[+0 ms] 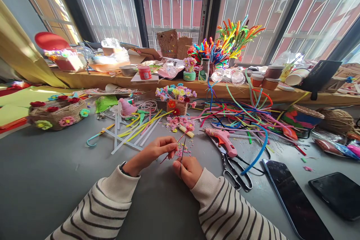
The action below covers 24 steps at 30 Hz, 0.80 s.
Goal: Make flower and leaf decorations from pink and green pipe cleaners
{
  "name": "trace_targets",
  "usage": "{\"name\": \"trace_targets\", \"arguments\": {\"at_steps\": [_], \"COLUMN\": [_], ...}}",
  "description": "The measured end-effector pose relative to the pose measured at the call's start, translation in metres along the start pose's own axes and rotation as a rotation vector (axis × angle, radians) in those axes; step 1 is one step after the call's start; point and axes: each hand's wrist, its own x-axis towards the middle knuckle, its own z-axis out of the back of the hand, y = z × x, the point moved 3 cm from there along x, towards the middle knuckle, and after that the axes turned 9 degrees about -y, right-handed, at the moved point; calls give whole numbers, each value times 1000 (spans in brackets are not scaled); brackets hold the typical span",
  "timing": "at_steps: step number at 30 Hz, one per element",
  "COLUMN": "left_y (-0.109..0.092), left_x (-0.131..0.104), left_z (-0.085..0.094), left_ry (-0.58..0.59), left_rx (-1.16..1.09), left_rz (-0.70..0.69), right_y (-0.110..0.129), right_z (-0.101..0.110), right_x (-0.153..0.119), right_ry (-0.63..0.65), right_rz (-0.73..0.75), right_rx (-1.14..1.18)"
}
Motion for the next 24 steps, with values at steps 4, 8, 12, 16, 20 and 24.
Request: {"name": "trace_targets", "arguments": {"at_steps": [4, 8, 12, 16, 20, 24], "left_y": [0, 0, 1, 1, 0, 1], "left_x": [0, 0, 0, 0, -1, 0], "left_z": [0, 1, 0, 0, -1, 0], "left_ry": [-9, -16, -14, -2, -6, -16], "left_rx": [16, 8, -5, 5, 9, 9], "left_rz": [14, 21, 39, 52, 63, 74], "right_y": [2, 5, 6, 3, 1, 0], "right_z": [0, 0, 0, -1, -1, -2], "right_x": [0, -1, -1, -1, 0, 2], "right_ry": [22, 54, 76, 69, 61, 63], "right_rz": [55, 37, 20, 26, 15, -4], "right_rx": [-24, -71, -103, -122, -159, -168]}}
